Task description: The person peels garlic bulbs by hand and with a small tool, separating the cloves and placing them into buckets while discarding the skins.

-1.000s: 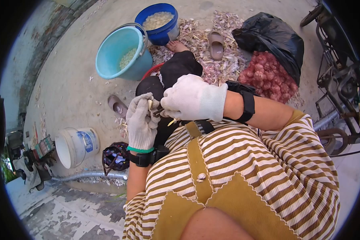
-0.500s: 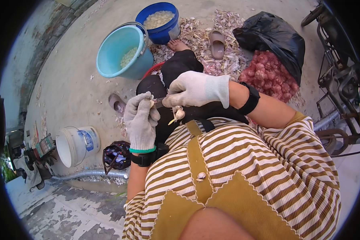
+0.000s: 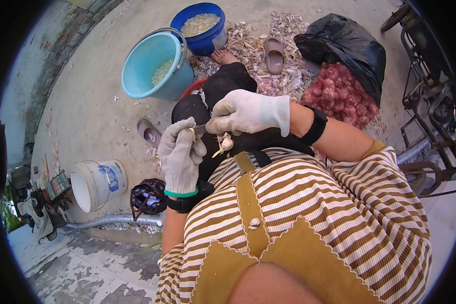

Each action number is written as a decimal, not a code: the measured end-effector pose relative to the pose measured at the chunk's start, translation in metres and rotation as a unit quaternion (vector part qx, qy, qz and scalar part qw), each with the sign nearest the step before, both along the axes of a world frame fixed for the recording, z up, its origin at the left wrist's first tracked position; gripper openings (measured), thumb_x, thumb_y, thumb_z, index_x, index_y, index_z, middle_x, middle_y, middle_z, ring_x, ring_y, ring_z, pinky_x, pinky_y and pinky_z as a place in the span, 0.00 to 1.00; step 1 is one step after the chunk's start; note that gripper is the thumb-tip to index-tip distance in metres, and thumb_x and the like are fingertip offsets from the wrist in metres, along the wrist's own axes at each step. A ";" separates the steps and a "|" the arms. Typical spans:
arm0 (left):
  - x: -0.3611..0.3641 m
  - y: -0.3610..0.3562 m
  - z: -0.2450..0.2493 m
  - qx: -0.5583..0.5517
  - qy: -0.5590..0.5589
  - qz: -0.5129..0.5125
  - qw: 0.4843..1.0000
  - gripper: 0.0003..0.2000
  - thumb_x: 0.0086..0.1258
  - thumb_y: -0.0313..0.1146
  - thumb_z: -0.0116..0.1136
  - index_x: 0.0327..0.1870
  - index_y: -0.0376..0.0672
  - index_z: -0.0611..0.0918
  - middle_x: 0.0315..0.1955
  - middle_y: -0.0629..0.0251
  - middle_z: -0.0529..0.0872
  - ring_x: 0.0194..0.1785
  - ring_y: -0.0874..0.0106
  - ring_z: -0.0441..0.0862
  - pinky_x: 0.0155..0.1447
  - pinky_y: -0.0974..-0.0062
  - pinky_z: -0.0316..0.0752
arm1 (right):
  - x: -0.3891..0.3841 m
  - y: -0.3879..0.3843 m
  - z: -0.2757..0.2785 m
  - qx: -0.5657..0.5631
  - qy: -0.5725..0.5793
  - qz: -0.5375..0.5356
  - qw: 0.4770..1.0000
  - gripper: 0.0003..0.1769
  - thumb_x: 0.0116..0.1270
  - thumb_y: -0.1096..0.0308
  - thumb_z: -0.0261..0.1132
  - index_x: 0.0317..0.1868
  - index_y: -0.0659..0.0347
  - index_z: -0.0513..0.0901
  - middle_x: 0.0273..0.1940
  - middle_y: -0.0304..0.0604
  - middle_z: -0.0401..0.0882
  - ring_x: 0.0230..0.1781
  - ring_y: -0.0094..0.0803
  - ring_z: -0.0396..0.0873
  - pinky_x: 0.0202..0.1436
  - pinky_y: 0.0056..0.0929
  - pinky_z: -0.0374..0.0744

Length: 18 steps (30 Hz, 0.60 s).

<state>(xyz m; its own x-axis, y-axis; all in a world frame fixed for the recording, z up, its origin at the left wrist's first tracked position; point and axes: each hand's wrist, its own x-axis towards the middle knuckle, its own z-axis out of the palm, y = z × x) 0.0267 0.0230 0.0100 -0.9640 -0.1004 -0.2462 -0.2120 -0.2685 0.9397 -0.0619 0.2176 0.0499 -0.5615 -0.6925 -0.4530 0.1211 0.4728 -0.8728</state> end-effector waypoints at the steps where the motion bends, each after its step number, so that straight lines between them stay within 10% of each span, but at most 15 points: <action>1: 0.000 -0.001 -0.001 0.016 0.001 -0.005 1.000 0.08 0.75 0.30 0.53 0.48 0.39 0.80 0.30 0.66 0.82 0.21 0.82 0.74 0.19 0.89 0.61 | 0.000 0.000 0.001 0.003 0.007 0.008 1.000 0.20 0.68 0.55 0.64 0.38 0.68 0.85 0.28 0.36 0.82 0.26 0.19 0.74 0.30 0.21 0.74; 5: 0.001 -0.007 -0.006 0.152 0.011 -0.030 0.988 0.09 0.76 0.33 0.51 0.49 0.39 0.79 0.31 0.64 0.82 0.21 0.81 0.73 0.20 0.88 0.61 | 0.003 -0.001 -0.004 -0.020 -0.012 0.008 1.000 0.18 0.68 0.55 0.64 0.39 0.65 0.85 0.29 0.40 0.84 0.26 0.24 0.78 0.32 0.25 0.76; 10: 0.000 -0.014 -0.014 0.212 0.023 -0.012 0.977 0.12 0.78 0.38 0.49 0.50 0.40 0.78 0.30 0.65 0.79 0.20 0.81 0.69 0.21 0.88 0.62 | 0.003 0.007 -0.033 0.149 0.348 0.037 0.925 0.18 0.66 0.54 0.66 0.38 0.64 0.83 0.24 0.46 0.79 0.23 0.31 0.76 0.29 0.32 0.74; 18: -0.001 -0.014 -0.012 0.206 -0.009 -0.044 0.978 0.07 0.74 0.32 0.54 0.46 0.39 0.78 0.28 0.66 0.80 0.20 0.81 0.71 0.20 0.87 0.63 | 0.000 -0.002 0.012 0.049 0.045 0.018 0.998 0.20 0.67 0.53 0.65 0.38 0.66 0.85 0.21 0.37 0.75 0.21 0.21 0.71 0.25 0.24 0.70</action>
